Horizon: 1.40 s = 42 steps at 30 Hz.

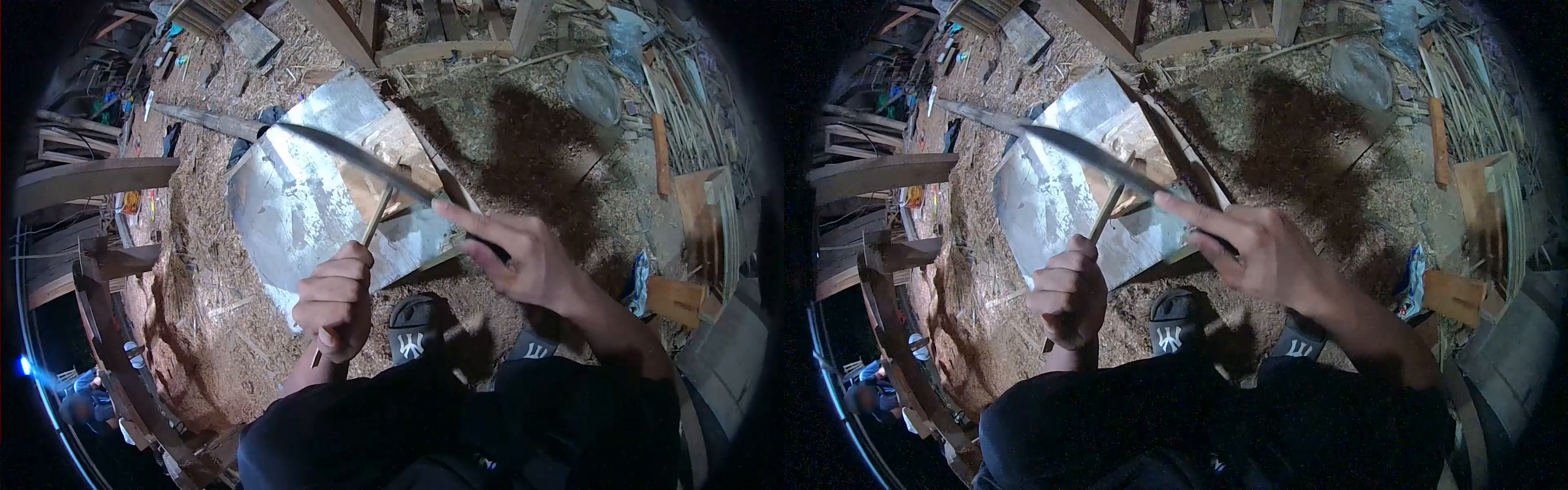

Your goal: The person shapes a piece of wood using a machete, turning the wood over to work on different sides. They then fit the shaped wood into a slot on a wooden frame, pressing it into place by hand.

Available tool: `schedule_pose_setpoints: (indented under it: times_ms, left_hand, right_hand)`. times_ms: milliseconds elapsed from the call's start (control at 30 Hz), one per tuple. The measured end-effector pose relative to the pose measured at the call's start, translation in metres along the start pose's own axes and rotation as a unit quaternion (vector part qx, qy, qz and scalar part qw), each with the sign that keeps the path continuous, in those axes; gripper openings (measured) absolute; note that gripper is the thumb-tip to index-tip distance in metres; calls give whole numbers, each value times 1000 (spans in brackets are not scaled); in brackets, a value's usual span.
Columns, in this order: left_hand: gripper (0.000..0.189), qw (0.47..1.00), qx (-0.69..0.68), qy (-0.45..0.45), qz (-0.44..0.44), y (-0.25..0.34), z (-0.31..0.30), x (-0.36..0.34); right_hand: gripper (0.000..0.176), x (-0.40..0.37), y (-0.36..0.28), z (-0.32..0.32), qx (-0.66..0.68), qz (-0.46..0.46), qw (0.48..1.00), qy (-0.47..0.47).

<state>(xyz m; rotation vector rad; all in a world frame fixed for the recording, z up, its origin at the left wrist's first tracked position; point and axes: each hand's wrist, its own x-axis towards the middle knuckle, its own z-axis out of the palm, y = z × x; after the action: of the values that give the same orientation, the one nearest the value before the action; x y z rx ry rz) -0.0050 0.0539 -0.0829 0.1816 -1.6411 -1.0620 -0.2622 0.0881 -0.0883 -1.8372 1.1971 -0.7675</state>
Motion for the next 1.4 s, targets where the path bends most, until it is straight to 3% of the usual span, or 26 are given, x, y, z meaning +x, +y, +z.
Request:
schedule_pose_setpoints:
  times_ms: [333,433,533,800,867,1000,1067,1100,1200,1300,1367,1400]
  left_hand:
    - [38,999,-15,33,-30,4,-3,-4]
    - [38,998,-23,33,-40,6,-7,-4]
    - [38,998,-24,29,-56,8,-7,-6]
    - [37,997,-25,20,-64,9,-4,-8]
    - [36,998,-26,30,-50,7,-3,-10]
    - [35,999,-12,-2,-52,6,2,3]
    - [59,986,35,163,-18,6,19,12]
    - [59,986,36,164,-18,4,18,11]
    - [59,987,31,155,-21,5,16,7]
    - [59,991,20,133,-29,7,9,8]
    - [45,999,6,27,-45,8,-2,3]
    - [45,998,6,29,-48,8,-1,1]
  right_hand:
    - [48,6,8,19,-16,-97,991,91]
    - [46,5,0,11,-60,-67,995,44]
    - [44,1,-9,13,-59,-107,989,85]
    - [45,4,-10,11,-65,-49,995,63]
    - [45,3,-10,11,-97,-103,987,81]
    - [45,7,1,14,-96,-83,988,86]
    - [45,3,-3,17,-111,-106,984,89]
    - [44,3,-1,19,-118,-140,978,103]
    - [45,7,9,21,-104,-80,985,110]
    - [45,10,12,19,-93,-110,982,125]
    - [45,7,10,23,-106,-124,980,112]
    - [45,5,9,25,-119,-137,979,97]
